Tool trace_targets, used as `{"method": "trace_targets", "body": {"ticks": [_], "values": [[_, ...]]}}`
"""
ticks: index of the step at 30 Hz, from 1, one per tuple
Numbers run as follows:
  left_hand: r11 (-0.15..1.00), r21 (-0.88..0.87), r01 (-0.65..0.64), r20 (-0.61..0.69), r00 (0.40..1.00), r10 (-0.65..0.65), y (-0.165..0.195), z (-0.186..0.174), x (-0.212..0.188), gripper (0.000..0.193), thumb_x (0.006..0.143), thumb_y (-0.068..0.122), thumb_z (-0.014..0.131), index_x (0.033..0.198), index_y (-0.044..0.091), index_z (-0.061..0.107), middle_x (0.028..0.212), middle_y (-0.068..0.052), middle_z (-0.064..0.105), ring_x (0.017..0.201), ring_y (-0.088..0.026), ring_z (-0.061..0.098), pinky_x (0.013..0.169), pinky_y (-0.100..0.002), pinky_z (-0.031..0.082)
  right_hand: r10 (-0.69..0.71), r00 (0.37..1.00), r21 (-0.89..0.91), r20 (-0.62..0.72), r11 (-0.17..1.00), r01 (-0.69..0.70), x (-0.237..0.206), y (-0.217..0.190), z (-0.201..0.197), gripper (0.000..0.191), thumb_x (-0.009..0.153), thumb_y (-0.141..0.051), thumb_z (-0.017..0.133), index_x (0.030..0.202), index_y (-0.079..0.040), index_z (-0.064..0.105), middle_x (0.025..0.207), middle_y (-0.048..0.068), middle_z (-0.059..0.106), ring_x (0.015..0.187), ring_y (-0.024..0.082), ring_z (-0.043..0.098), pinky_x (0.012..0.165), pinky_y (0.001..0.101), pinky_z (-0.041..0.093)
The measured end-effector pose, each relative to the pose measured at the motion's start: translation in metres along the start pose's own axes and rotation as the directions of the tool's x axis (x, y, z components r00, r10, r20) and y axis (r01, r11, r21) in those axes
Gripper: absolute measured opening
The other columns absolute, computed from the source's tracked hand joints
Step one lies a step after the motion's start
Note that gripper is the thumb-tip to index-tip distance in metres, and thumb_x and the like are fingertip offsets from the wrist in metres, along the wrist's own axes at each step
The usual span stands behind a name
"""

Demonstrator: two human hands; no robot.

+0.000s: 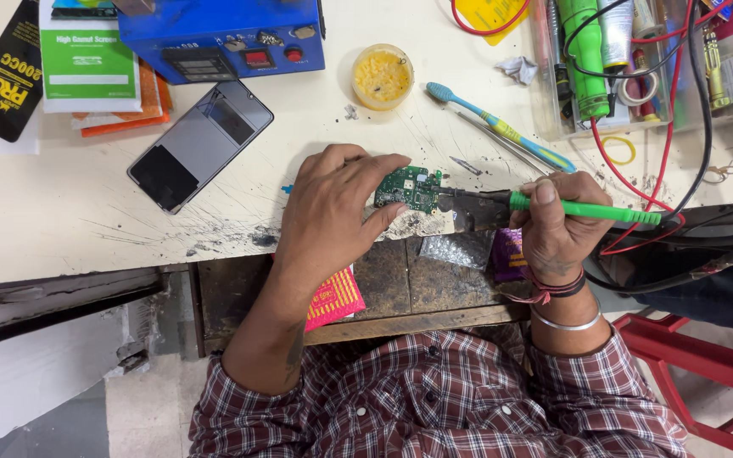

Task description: The person holds a green phone motherboard on the workbench with one hand and uses a soldering iron with the other to solder components on the board, occasionally repositioning the board and using tweezers on small parts.

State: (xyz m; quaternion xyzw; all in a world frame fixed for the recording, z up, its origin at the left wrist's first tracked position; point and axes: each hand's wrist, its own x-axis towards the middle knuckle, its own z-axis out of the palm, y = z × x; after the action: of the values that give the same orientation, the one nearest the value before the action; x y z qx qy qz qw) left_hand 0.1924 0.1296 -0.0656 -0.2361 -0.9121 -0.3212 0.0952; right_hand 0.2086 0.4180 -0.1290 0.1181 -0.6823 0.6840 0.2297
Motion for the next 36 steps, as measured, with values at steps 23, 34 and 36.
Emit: {"method": "trace_targets", "body": {"ticks": [23,34,36], "values": [[1.0,0.005,0.012,0.022,1.0,-0.012,0.0001,0.0013,-0.0005,0.053,0.085,0.033,0.083,0.132,0.016,0.066,0.118,-0.002,0.075,0.116,-0.023,0.062,0.104,-0.043,0.044,0.019,1.0,-0.015,0.005,1.0,-0.019,0.0005,-0.0008,0.0009,0.026,0.113,-0.017,0.066,0.096,0.001,0.058,0.077,0.01,0.063,0.053,0.012,0.056,0.048,0.0231,0.047],[1.0,0.015,0.017,0.024,1.0,-0.017,-0.0007,0.0016,0.0017,0.055,0.083,0.035,0.084,0.131,0.016,0.067,0.114,-0.003,0.076,0.116,-0.024,0.062,0.103,-0.044,0.044,-0.012,1.0,-0.031,0.024,0.999,0.013,0.0018,-0.0018,-0.0006,0.026,0.113,-0.016,0.065,0.095,0.001,0.058,0.075,0.01,0.062,0.052,0.012,0.055,0.047,0.0236,0.046],[1.0,0.016,0.011,0.017,1.0,-0.011,-0.0006,0.001,0.0011,0.054,0.084,0.034,0.083,0.132,0.016,0.066,0.117,-0.003,0.075,0.116,-0.024,0.061,0.103,-0.044,0.044,-0.009,1.0,-0.033,0.013,0.999,0.009,0.0017,-0.0021,-0.0003,0.026,0.112,-0.017,0.065,0.094,0.001,0.058,0.076,0.011,0.062,0.052,0.012,0.056,0.046,0.0238,0.046]]}}
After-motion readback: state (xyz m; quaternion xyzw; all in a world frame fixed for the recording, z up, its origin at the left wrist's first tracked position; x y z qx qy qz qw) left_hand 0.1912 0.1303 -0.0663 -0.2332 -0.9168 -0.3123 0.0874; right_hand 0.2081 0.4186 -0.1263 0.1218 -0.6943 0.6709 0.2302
